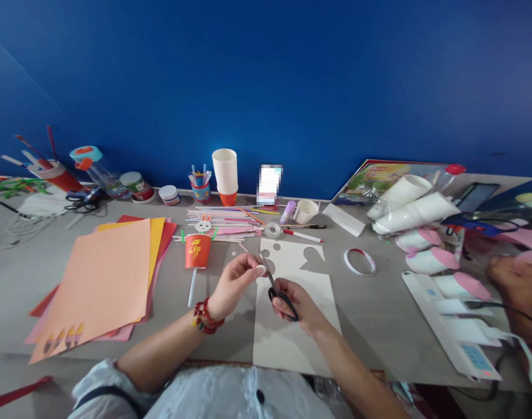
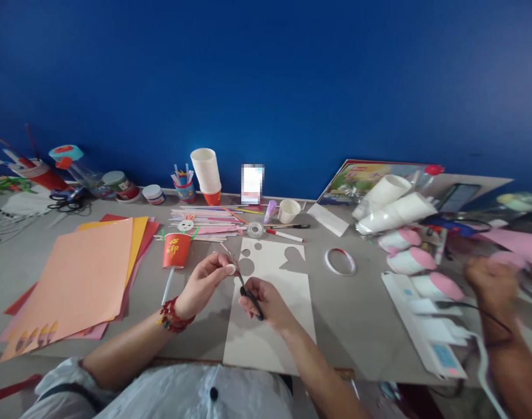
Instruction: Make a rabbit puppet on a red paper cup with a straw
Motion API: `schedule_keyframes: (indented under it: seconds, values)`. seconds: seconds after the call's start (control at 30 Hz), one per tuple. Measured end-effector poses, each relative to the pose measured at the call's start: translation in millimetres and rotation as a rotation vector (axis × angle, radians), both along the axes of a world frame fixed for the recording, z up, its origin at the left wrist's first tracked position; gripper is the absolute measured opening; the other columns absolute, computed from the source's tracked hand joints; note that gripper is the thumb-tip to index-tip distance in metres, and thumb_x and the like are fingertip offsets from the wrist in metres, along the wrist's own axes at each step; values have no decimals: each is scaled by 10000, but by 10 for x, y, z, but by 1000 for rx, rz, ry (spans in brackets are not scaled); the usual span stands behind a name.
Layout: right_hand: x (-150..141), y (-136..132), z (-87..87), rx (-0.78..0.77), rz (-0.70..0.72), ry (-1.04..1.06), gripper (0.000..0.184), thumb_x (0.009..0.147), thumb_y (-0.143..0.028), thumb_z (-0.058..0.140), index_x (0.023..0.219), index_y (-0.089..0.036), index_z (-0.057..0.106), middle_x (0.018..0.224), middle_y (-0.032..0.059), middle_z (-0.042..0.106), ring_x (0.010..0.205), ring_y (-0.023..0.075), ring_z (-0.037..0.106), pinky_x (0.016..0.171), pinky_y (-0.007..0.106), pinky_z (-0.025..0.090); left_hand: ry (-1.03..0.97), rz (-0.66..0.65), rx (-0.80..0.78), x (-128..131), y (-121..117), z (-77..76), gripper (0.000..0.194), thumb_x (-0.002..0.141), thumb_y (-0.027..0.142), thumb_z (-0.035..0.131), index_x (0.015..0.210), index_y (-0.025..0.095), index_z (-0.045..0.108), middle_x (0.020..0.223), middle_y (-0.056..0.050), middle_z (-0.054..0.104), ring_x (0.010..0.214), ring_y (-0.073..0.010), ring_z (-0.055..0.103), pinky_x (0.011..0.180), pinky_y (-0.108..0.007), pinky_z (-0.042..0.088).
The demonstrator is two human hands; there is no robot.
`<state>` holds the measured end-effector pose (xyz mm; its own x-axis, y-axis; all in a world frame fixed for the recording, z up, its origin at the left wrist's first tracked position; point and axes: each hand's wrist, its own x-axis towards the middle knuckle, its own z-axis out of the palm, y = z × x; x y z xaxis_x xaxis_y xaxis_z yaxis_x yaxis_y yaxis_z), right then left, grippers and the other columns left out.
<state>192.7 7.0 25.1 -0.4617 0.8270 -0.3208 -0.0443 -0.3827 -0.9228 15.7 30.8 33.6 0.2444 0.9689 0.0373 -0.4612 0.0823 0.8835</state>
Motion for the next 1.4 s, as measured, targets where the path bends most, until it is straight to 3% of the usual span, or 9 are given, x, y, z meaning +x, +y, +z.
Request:
schedule_keyframes:
  seconds: [0.63,0.77,0.87,0.97,1.07,1.17,1.4]
  values:
    - [-41,-1,-11,-25,-28,-11,583,576,-641,803,708,-215,428,526,-89,451,440,52,359,438,205,273,26,4,-5,-33,-7,-32,181,859,266,689,800,165,551,854,-26,633,840,-142,585,799,-271,429]
    - [-19,-5,-72,14,-82,-79,503,645,-587,763,699,-223,420,492,-88,456,414,64,367,438,215,293,26,7,-15,-27,-11,-22,198,842,285,706,791,165,556,872,-19,629,806,-125,579,781,-257,439]
    - [144,32,-147,135,-165,-248,432,728,-565,689,688,-225,424,505,-58,506,446,101,458,476,234,337,82,36,-69,-34,20,-60,217,828,327,716,800,163,576,864,-10,623,760,-109,582,758,-245,448]
    - [421,63,-197,354,-262,-588,400,778,-560,644,690,-225,445,554,-39,539,517,131,511,520,241,355,151,56,-135,-54,75,-140,252,804,370,730,817,165,584,754,18,588,693,-100,583,726,-241,460]
    - [659,43,-206,555,-214,-1079,366,821,-563,618,728,-223,518,645,-10,619,589,159,552,546,249,327,185,45,-120,-65,114,-202,285,775,373,745,932,177,610,738,30,580,665,-103,586,698,-250,481]
    - [744,-12,-190,634,-102,-1438,340,856,-557,594,773,-228,579,680,15,668,628,195,609,528,257,271,238,24,-46,-59,126,-219,368,785,349,723,1101,184,632,716,36,566,657,-109,584,680,-253,490]
    - [670,-28,-106,697,10,-1647,262,858,-490,640,872,-229,631,839,47,706,709,207,665,532,267,282,413,4,46,-54,127,-238,305,826,309,674,1091,158,667,781,-34,673,758,-160,654,708,-267,499]
